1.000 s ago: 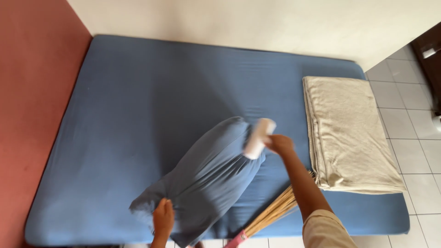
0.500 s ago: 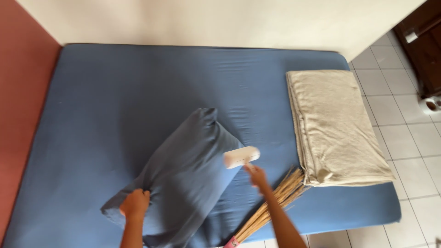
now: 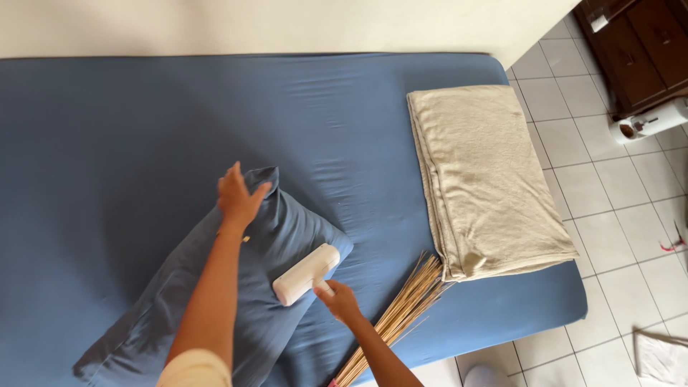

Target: Using a lint roller to remove lint and hair from a blue pillow on a bed.

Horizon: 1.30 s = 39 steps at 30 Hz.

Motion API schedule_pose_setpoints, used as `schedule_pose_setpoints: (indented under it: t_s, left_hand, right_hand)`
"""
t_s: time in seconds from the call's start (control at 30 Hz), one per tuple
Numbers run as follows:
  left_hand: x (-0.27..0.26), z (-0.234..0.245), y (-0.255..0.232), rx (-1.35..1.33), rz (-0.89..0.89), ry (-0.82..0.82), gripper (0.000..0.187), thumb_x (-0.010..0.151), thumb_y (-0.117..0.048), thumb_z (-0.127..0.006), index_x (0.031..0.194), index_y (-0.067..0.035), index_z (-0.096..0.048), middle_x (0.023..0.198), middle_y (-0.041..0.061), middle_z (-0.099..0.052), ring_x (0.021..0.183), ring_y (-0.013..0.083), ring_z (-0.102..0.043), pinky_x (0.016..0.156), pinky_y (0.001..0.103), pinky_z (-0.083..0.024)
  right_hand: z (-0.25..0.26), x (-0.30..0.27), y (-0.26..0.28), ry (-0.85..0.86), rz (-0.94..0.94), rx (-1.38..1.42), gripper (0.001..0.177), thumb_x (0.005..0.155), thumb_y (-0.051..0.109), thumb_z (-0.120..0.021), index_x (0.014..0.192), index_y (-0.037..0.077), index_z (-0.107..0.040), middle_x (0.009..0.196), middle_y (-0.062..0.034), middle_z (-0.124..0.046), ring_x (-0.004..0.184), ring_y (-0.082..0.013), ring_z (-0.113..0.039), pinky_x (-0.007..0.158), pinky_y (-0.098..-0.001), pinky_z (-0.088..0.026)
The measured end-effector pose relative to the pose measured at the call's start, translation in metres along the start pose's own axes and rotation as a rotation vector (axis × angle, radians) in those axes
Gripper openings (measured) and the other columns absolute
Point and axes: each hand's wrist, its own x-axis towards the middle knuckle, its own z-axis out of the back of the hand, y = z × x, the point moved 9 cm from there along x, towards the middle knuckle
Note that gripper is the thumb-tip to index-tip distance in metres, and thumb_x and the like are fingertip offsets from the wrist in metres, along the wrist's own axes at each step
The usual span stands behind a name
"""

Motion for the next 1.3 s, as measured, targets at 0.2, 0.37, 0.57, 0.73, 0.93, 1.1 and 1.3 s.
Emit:
schedule_pose_setpoints:
  t_s: [0.2,0.37,0.57,0.73,0.93,1.1,1.3]
  left_hand:
    - [-0.032,-0.076,0.023,0.257,0.506,0.511,0.099,0.087,-0.069,-0.066,0.157,-0.006,-0.035,0.146,0.020,-0.056,0.132,0.0400,-0.054,0.101,0.066,-0.043]
    - [-0.059,-0.096,0.108,0.049,0.666,0.348,0.042,0.109,-0.033,-0.040,0.141,-0.018,-0.062,0.128,0.010,-0.070,0.116,0.0347,-0.066,0.094,0.055,-0.049]
    - [-0.093,-0.025,0.074,-0.235,0.583,0.183,0.043,0.112,-0.038,-0.042,0.132,-0.008,-0.066,0.124,0.019,-0.070,0.121,0.0406,-0.061,0.105,0.056,-0.044]
    - [-0.109,0.018,0.030,-0.497,0.512,0.075,0.035,0.112,-0.031,-0.050,0.109,-0.004,-0.073,0.095,0.017,-0.071,0.098,0.0328,-0.064,0.088,0.046,-0.050]
    - [-0.139,0.055,0.036,-0.700,0.514,0.048,0.039,0.110,-0.027,-0.058,0.088,0.002,-0.072,0.070,0.010,-0.061,0.077,0.0159,-0.052,0.073,0.035,-0.047]
    - [-0.188,0.078,0.054,-0.847,0.663,-0.006,0.040,0.110,-0.027,-0.057,0.079,-0.006,-0.070,0.067,-0.002,-0.053,0.074,0.0094,-0.048,0.073,0.026,-0.045]
    - [-0.221,0.043,0.080,-0.989,0.806,0.046,0.041,0.110,-0.034,-0.056,0.125,0.001,-0.070,0.127,0.017,-0.069,0.127,0.0255,-0.058,0.112,0.043,-0.042]
  right_hand:
    - [0.019,-0.048,0.028,0.143,0.055,-0.264,0.044,0.088,0.057,-0.068,0.124,0.031,-0.071,0.104,-0.0148,-0.075,0.105,-0.0383,-0.071,0.091,-0.0520,-0.055]
    - [0.041,-0.036,0.018,0.187,0.131,-0.420,0.046,0.092,0.060,-0.061,0.125,0.027,-0.066,0.108,-0.0221,-0.074,0.106,-0.0453,-0.070,0.094,-0.0556,-0.053]
    - [0.105,-0.023,0.032,0.233,0.097,-0.010,0.035,0.090,0.033,-0.073,0.116,0.011,-0.069,0.055,-0.0133,-0.064,0.036,-0.0211,-0.061,0.036,-0.0253,-0.051]
    - [0.116,-0.036,0.164,0.153,0.416,-0.043,0.029,0.088,0.039,-0.073,0.091,0.011,-0.074,0.052,-0.0122,-0.062,0.041,-0.0233,-0.062,0.041,-0.0341,-0.047]
    - [0.051,-0.074,0.244,0.220,0.523,-0.429,0.045,0.089,0.061,-0.064,0.099,0.018,-0.072,0.087,-0.0171,-0.074,0.090,-0.0427,-0.071,0.078,-0.0503,-0.054]
    - [0.047,-0.032,0.176,0.266,0.323,-0.436,0.054,0.084,0.062,-0.067,0.114,0.018,-0.075,0.104,-0.0161,-0.076,0.097,-0.0377,-0.073,0.088,-0.0503,-0.055]
    - [0.081,-0.013,0.118,0.186,0.234,-0.456,0.045,0.087,0.060,-0.064,0.094,0.017,-0.076,0.094,-0.0153,-0.076,0.099,-0.0391,-0.070,0.084,-0.0477,-0.052]
